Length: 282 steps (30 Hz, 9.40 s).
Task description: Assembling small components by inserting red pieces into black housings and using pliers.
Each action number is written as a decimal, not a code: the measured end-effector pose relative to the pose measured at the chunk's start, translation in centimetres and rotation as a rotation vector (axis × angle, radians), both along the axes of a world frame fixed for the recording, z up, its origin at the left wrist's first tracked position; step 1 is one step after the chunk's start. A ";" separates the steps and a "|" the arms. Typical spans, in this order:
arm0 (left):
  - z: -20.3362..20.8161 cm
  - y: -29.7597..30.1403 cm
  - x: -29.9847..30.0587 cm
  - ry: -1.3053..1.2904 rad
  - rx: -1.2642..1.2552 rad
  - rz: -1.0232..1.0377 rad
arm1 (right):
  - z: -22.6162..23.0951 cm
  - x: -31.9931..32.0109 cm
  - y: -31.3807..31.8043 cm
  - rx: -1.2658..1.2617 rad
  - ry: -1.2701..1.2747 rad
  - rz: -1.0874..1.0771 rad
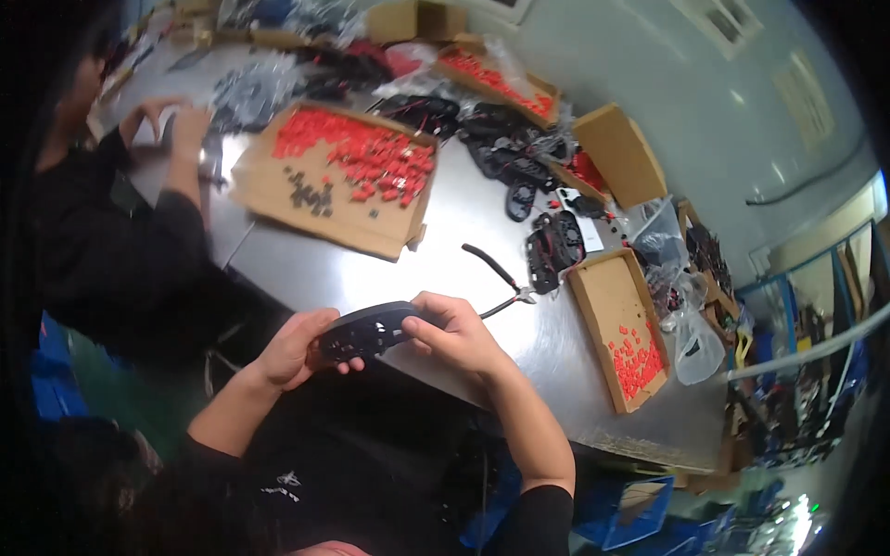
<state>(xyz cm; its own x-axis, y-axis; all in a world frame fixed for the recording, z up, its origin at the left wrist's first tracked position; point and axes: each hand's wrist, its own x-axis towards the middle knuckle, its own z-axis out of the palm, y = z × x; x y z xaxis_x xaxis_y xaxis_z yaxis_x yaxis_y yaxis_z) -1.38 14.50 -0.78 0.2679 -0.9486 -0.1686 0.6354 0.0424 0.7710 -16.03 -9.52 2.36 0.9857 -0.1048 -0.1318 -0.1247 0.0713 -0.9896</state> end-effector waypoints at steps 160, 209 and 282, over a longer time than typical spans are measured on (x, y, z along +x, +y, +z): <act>3.2 -10.3 0.3 -1.572 0.105 -0.150 | -1.4 -2.7 -5.4 -1.022 -0.515 0.042; 0.1 -17.7 0.2 -1.579 -0.432 -0.466 | -2.1 0.2 -9.8 -1.102 -0.036 -0.508; 3.0 -18.2 0.5 -1.422 -0.266 -0.646 | 3.4 -7.0 -8.4 -1.043 -0.142 -0.239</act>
